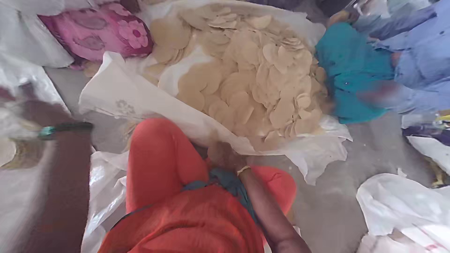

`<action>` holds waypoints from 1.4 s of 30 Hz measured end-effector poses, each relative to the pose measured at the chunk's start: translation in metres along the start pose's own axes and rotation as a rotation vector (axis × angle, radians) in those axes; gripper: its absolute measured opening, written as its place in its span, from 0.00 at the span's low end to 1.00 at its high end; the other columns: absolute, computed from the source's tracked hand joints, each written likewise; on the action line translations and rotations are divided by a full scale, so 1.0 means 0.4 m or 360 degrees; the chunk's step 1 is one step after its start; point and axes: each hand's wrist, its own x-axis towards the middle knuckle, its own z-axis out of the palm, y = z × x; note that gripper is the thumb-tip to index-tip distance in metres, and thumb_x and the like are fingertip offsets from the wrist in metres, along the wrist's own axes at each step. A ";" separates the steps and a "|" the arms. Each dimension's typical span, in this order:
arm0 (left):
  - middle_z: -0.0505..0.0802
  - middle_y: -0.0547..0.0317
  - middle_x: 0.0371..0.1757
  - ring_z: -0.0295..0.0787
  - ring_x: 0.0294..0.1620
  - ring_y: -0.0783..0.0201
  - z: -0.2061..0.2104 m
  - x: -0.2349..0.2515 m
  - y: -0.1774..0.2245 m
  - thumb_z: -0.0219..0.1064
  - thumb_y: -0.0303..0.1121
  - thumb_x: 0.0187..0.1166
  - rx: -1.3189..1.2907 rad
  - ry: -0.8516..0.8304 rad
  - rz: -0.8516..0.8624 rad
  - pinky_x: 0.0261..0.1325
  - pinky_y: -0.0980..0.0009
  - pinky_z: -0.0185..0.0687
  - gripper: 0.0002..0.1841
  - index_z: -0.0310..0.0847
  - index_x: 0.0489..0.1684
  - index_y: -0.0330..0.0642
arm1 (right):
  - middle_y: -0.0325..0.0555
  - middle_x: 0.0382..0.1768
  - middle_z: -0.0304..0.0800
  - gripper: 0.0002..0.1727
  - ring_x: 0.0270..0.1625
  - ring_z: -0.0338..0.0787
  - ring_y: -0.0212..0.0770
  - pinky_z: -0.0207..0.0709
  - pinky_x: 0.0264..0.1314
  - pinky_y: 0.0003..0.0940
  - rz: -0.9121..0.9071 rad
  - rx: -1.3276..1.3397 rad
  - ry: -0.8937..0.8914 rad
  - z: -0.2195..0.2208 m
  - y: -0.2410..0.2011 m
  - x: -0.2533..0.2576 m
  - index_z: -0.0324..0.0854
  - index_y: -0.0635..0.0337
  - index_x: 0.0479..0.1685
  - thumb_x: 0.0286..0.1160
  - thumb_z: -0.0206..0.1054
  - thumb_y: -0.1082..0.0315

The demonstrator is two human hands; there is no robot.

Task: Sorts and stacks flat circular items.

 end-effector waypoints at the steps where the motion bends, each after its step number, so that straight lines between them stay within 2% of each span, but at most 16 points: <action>1: 0.61 0.34 0.90 0.60 0.88 0.60 0.028 -0.063 -0.029 0.62 0.33 0.84 -0.0072 -0.0365 0.0399 0.87 0.74 0.56 0.40 0.44 0.89 0.23 | 0.59 0.89 0.61 0.53 0.89 0.65 0.54 0.61 0.88 0.51 0.0002 0.0002 -0.0014 0.021 0.005 0.011 0.54 0.57 0.93 0.69 0.76 0.45; 3: 0.70 0.28 0.83 0.66 0.87 0.54 0.118 -0.175 -0.057 0.64 0.42 0.83 0.0034 -0.0978 0.1051 0.87 0.66 0.62 0.38 0.58 0.80 0.16 | 0.61 0.87 0.63 0.55 0.84 0.72 0.57 0.69 0.83 0.53 0.0050 0.0097 0.0079 0.041 0.023 0.034 0.55 0.55 0.92 0.63 0.81 0.49; 5: 0.80 0.31 0.77 0.66 0.86 0.38 0.225 -0.280 -0.062 0.64 0.39 0.79 0.0325 -0.1571 0.1545 0.90 0.47 0.55 0.27 0.78 0.70 0.25 | 0.64 0.85 0.67 0.49 0.83 0.73 0.58 0.67 0.84 0.54 0.0028 0.0181 0.0066 0.029 0.025 0.033 0.59 0.60 0.90 0.67 0.80 0.56; 7: 0.83 0.38 0.76 0.64 0.86 0.33 0.311 -0.357 -0.090 0.67 0.35 0.76 0.0662 -0.2119 0.1693 0.86 0.37 0.53 0.21 0.86 0.66 0.38 | 0.61 0.75 0.80 0.31 0.75 0.82 0.57 0.72 0.79 0.55 0.0042 0.0248 0.0080 0.006 0.026 0.013 0.72 0.62 0.80 0.80 0.69 0.60; 9: 0.81 0.41 0.78 0.62 0.87 0.37 0.354 -0.389 -0.103 0.69 0.35 0.80 0.0957 -0.2501 0.1515 0.88 0.39 0.53 0.19 0.86 0.67 0.41 | 0.62 0.62 0.89 0.19 0.63 0.90 0.53 0.79 0.71 0.50 0.0141 0.0584 0.0361 -0.014 0.056 -0.001 0.82 0.69 0.67 0.85 0.60 0.67; 11: 0.82 0.42 0.77 0.65 0.86 0.39 0.361 -0.389 -0.109 0.72 0.38 0.78 0.1122 -0.2555 0.1380 0.86 0.39 0.58 0.22 0.84 0.69 0.41 | 0.62 0.55 0.90 0.19 0.46 0.94 0.47 0.89 0.51 0.42 0.0291 0.1278 0.0790 -0.043 0.099 -0.015 0.74 0.72 0.72 0.92 0.52 0.69; 15: 0.81 0.41 0.78 0.61 0.87 0.33 0.352 -0.377 -0.133 0.79 0.41 0.70 0.1434 -0.2487 0.1320 0.78 0.29 0.61 0.30 0.80 0.74 0.45 | 0.61 0.77 0.73 0.31 0.58 0.90 0.53 0.88 0.50 0.48 0.0368 0.1893 0.1305 -0.084 0.194 -0.010 0.48 0.53 0.91 0.92 0.52 0.64; 19: 0.78 0.46 0.82 0.55 0.90 0.34 0.348 -0.395 -0.123 0.80 0.42 0.69 0.1769 -0.2437 0.1272 0.82 0.22 0.43 0.37 0.73 0.83 0.51 | 0.60 0.79 0.77 0.35 0.77 0.80 0.58 0.74 0.77 0.56 0.0428 0.0842 0.0852 -0.043 0.134 0.017 0.62 0.58 0.88 0.84 0.66 0.57; 21: 0.82 0.40 0.77 0.61 0.87 0.32 0.345 -0.402 -0.123 0.77 0.49 0.72 0.1852 -0.2450 0.1250 0.84 0.21 0.33 0.37 0.72 0.84 0.53 | 0.57 0.88 0.63 0.47 0.89 0.64 0.59 0.59 0.87 0.61 0.0278 0.0277 0.0729 -0.014 0.107 0.043 0.59 0.55 0.92 0.72 0.76 0.50; 23: 0.87 0.34 0.69 0.73 0.79 0.32 0.341 -0.414 -0.101 0.69 0.58 0.78 0.1900 -0.2525 0.1225 0.85 0.25 0.41 0.35 0.76 0.81 0.50 | 0.55 0.91 0.58 0.57 0.93 0.53 0.60 0.44 0.90 0.67 0.0206 -0.0047 0.0654 -0.018 0.095 0.057 0.53 0.52 0.94 0.64 0.78 0.41; 25: 0.90 0.33 0.61 0.82 0.70 0.34 0.322 -0.438 -0.057 0.60 0.61 0.83 0.1997 -0.2588 0.1285 0.78 0.33 0.64 0.32 0.83 0.71 0.42 | 0.53 0.90 0.60 0.56 0.93 0.54 0.59 0.38 0.92 0.64 0.0187 -0.0101 0.0535 -0.042 0.073 0.037 0.53 0.50 0.95 0.66 0.76 0.38; 30: 0.87 0.31 0.66 0.80 0.72 0.32 0.266 -0.472 -0.024 0.57 0.53 0.88 0.2061 -0.2741 0.1342 0.74 0.32 0.67 0.29 0.81 0.71 0.36 | 0.67 0.73 0.80 0.24 0.77 0.79 0.62 0.67 0.82 0.58 -0.0007 -0.0173 -0.0066 -0.081 0.021 -0.022 0.75 0.68 0.77 0.88 0.59 0.62; 32: 0.85 0.31 0.70 0.78 0.75 0.32 0.233 -0.489 -0.004 0.55 0.51 0.90 0.2064 -0.2755 0.1313 0.76 0.33 0.66 0.28 0.78 0.75 0.36 | 0.68 0.78 0.75 0.24 0.82 0.74 0.61 0.61 0.86 0.53 0.0039 -0.0299 -0.0235 -0.166 -0.078 -0.108 0.72 0.71 0.79 0.92 0.54 0.65; 35: 0.86 0.28 0.66 0.80 0.71 0.30 0.186 -0.532 -0.057 0.56 0.40 0.90 0.1730 -0.2657 0.1221 0.75 0.36 0.67 0.23 0.82 0.66 0.27 | 0.64 0.85 0.68 0.26 0.87 0.68 0.59 0.56 0.89 0.52 0.0058 -0.0712 -0.0390 -0.232 -0.164 -0.190 0.65 0.68 0.85 0.94 0.51 0.63; 38: 0.86 0.29 0.68 0.79 0.73 0.31 0.149 -0.583 -0.038 0.56 0.33 0.90 0.1871 -0.2720 0.1101 0.75 0.34 0.68 0.18 0.82 0.66 0.30 | 0.68 0.68 0.85 0.27 0.72 0.84 0.65 0.74 0.75 0.61 -0.0290 -0.0812 -0.0193 -0.160 -0.060 -0.105 0.81 0.70 0.70 0.88 0.56 0.54; 42: 0.79 0.32 0.78 0.71 0.82 0.34 0.145 -0.617 -0.017 0.56 0.37 0.90 0.2322 -0.2804 0.0944 0.82 0.37 0.61 0.22 0.76 0.76 0.33 | 0.69 0.70 0.83 0.27 0.75 0.81 0.66 0.68 0.79 0.65 -0.0301 -0.0726 -0.0366 -0.090 0.000 -0.014 0.80 0.71 0.70 0.88 0.56 0.55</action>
